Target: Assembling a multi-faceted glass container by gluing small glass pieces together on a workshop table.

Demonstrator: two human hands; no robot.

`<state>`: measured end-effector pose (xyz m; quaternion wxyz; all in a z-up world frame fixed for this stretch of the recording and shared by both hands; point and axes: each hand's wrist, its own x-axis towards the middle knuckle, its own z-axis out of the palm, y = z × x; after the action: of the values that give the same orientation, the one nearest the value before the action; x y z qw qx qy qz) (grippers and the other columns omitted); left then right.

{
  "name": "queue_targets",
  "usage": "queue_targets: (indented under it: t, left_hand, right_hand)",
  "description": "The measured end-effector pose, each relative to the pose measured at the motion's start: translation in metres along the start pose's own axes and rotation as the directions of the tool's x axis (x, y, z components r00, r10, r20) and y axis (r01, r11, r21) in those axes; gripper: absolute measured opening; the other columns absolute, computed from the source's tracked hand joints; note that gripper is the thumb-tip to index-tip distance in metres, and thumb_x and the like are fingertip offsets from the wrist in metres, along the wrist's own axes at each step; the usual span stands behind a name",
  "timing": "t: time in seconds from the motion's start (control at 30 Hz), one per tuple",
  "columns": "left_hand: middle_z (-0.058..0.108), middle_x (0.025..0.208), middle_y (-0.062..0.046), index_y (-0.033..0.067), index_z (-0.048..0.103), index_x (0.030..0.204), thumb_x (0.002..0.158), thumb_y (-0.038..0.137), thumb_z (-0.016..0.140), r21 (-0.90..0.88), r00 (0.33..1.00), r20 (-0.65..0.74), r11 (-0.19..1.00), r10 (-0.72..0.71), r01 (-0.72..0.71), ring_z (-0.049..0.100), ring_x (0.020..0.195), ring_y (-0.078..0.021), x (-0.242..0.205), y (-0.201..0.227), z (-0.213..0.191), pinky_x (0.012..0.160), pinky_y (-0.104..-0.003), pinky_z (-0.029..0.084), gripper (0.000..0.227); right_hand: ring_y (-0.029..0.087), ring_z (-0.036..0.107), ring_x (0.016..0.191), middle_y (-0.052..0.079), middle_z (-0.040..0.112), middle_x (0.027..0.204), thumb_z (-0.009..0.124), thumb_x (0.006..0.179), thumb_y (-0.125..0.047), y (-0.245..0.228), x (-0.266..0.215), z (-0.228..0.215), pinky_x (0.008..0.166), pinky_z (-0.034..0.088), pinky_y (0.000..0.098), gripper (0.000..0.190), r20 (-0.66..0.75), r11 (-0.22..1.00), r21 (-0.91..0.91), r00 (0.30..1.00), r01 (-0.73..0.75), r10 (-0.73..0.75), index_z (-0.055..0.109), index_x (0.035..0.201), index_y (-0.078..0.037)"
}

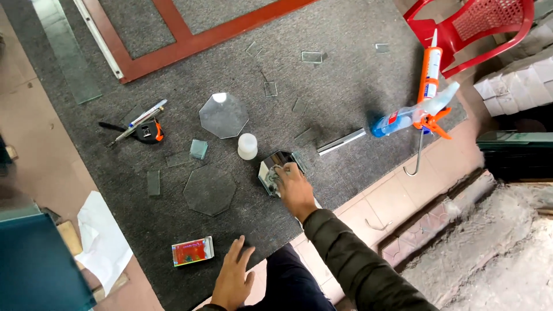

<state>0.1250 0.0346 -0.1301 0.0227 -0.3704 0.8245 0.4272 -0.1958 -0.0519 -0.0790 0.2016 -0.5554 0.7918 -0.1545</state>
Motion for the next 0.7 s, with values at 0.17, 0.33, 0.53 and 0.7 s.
queue_targets:
  t: [0.17, 0.33, 0.53, 0.7]
  left_hand:
    - [0.003, 0.186, -0.014, 0.0150, 0.053, 0.156, 0.095, 0.015, 0.069, -0.037, 0.997, 0.066, 0.998, -0.048, 0.051, 0.008, 0.170, -0.0428, -0.004, 0.000, 0.005, 0.126, -0.068, 0.027, 0.063]
    - [0.000, 0.186, -0.012, 0.0157, 0.056, 0.153, 0.095, 0.012, 0.067, -0.069, 0.997, 0.058, 0.996, -0.052, 0.056, 0.007, 0.171, -0.0415, -0.005, 0.003, 0.004, 0.128, -0.070, 0.025, 0.059]
    - [0.004, 0.186, -0.012, 0.0168, 0.057, 0.152, 0.092, 0.009, 0.071, -0.073, 0.999, 0.027, 0.996, -0.042, 0.044, 0.009, 0.170, -0.0420, -0.006, -0.001, 0.009, 0.126, -0.070, 0.027, 0.062]
    - [0.003, 0.187, -0.011, 0.0168, 0.058, 0.152, 0.093, 0.005, 0.066, -0.113, 0.997, 0.056, 0.992, -0.055, 0.061, 0.007, 0.171, -0.0407, -0.005, 0.002, 0.003, 0.128, -0.068, 0.023, 0.061]
  right_hand:
    - [0.038, 0.065, 0.112, 0.014, 0.050, 0.136, 0.069, 0.105, -0.013, 0.018, 0.028, 0.032, 0.071, 0.067, 0.0552, 0.036, 0.033, 0.976, -0.093, 0.981, 0.195, -0.192, 0.072, 0.141, -0.014]
    - [0.034, 0.065, 0.113, 0.010, 0.053, 0.137, 0.071, 0.099, -0.003, 0.024, 0.030, 0.032, 0.081, 0.066, 0.0492, 0.042, 0.068, 0.941, -0.159, 0.954, 0.300, -0.293, 0.074, 0.137, -0.020]
    - [0.029, 0.060, 0.104, 0.010, 0.050, 0.134, 0.061, 0.098, 0.004, 0.030, 0.022, 0.031, 0.069, 0.064, 0.0446, 0.058, 0.138, 0.896, -0.260, 0.932, 0.361, -0.336, 0.067, 0.149, -0.025]
    - [0.031, 0.060, 0.107, 0.009, 0.052, 0.139, 0.066, 0.097, 0.003, 0.033, 0.010, 0.029, 0.071, 0.063, 0.0489, 0.057, 0.171, 0.916, -0.216, 0.937, 0.337, -0.305, 0.069, 0.147, -0.024]
